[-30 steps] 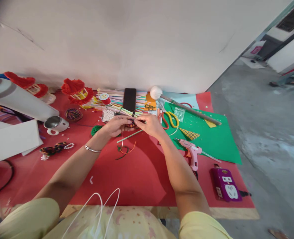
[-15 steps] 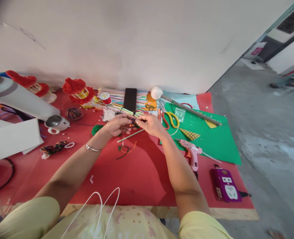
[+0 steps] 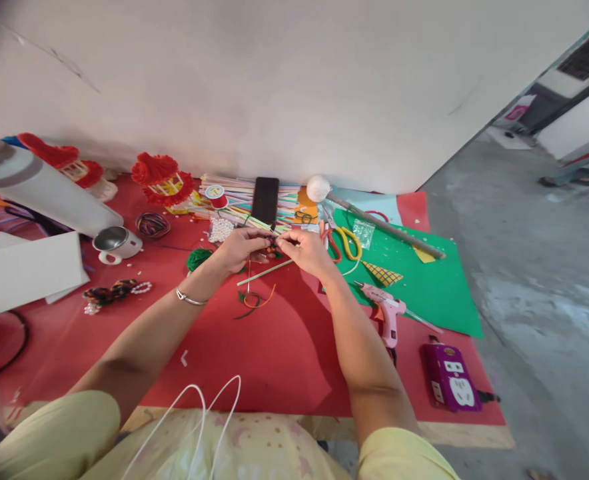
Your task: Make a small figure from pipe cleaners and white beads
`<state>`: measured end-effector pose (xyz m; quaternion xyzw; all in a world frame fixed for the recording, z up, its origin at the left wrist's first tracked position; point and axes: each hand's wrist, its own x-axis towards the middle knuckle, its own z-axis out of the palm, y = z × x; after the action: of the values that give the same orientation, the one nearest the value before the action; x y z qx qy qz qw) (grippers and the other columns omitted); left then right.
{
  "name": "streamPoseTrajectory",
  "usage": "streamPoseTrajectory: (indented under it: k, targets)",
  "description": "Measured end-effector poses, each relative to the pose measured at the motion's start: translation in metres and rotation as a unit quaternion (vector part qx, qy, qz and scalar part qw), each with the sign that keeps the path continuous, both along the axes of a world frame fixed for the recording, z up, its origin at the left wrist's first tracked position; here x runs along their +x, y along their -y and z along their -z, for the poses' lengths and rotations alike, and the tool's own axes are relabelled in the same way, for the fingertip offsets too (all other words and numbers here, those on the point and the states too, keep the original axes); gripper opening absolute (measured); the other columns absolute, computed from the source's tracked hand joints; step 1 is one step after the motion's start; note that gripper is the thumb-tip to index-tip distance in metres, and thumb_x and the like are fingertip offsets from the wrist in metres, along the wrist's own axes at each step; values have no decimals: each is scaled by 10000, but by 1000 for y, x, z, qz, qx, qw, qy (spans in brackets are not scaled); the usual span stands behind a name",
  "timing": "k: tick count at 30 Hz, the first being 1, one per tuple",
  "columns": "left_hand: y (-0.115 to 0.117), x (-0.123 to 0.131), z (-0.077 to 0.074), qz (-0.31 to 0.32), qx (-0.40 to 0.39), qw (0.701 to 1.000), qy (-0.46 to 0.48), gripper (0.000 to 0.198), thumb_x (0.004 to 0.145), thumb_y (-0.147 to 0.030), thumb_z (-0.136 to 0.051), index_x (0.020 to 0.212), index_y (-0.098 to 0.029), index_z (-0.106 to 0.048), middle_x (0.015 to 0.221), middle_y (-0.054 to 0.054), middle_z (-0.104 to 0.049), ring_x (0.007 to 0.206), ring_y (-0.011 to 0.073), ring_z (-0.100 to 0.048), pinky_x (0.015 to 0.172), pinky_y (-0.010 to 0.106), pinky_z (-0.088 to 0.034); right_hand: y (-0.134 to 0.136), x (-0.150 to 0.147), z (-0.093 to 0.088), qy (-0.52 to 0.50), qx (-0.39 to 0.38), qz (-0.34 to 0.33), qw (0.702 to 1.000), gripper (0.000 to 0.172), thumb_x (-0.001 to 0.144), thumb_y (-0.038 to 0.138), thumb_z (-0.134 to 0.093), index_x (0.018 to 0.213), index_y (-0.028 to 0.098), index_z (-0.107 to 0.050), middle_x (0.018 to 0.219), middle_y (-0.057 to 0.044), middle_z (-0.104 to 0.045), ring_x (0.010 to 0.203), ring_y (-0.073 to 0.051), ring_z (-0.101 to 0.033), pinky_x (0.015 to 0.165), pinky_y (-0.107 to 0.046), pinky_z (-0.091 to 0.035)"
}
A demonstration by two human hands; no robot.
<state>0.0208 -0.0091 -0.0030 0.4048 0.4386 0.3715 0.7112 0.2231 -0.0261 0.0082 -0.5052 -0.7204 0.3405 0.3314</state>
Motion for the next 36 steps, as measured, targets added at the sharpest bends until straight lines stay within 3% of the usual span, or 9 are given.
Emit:
streamPoseTrajectory:
  k: [7, 14, 21, 25, 29, 32, 36]
  targets:
    - [0, -1, -1, 4, 6, 1000, -23, 350, 710, -223, -860, 1018, -99, -748, 777, 61, -767, 605, 154, -729, 533, 235, -607, 0, 2, 3, 16, 26, -3, 1000, 276, 941, 393, -607, 895, 197, -795, 864, -44, -771, 777, -192, -666, 742, -307, -490]
    - [2, 5, 1, -44, 61, 992, -99, 264, 778, -171, -792, 1034, -113, -762, 672, 25, -733, 539, 131, -699, 463, 175, -545, 1, -2, 4, 26, 37, 1, 999, 267, 940, 392, -614, 863, 197, -779, 826, -37, -758, 756, -190, -659, 745, -310, -492]
    - [-2, -6, -11, -41, -35, 998, 12, 306, 790, -230, -831, 1062, -121, -742, 871, 91, -789, 660, 177, -762, 521, 217, -605, 0, -9, 5, -29, -26, 16, 999, 345, 909, 513, -682, 985, 201, -809, 911, -47, -784, 827, -217, -682, 742, -313, -496]
    - [-2, -10, -14, -11, -26, 999, 30, 338, 776, -177, -822, 1104, -127, -754, 924, 98, -791, 747, 198, -780, 562, 230, -626, -2, -8, 6, -54, -47, 28, 997, 337, 889, 500, -697, 927, 183, -804, 841, -35, -768, 762, -193, -651, 745, -313, -491]
    - [-3, -12, -10, -4, 5, 1000, 15, 390, 726, -188, -858, 1096, -128, -752, 957, 105, -790, 780, 216, -775, 517, 226, -605, -1, -7, 4, -84, -100, 34, 991, 363, 862, 544, -727, 916, 193, -801, 757, -16, -730, 621, -149, -567, 624, -290, -447]
    - [-4, -13, -8, 0, -21, 999, 32, 392, 726, -209, -858, 1091, -136, -735, 919, 95, -789, 690, 193, -757, 519, 248, -610, 0, -5, 4, -124, -149, 30, 981, 409, 868, 597, -706, 977, 215, -803, 769, -10, -725, 539, -127, -506, 542, -285, -408]
    - [-4, -13, -8, 3, -24, 999, 37, 389, 718, -213, -859, 1075, -134, -727, 890, 88, -779, 685, 189, -753, 504, 232, -590, 0, -5, 3, -100, -135, 36, 985, 407, 873, 597, -693, 941, 211, -800, 712, 2, -698, 501, -114, -471, 528, -281, -375]
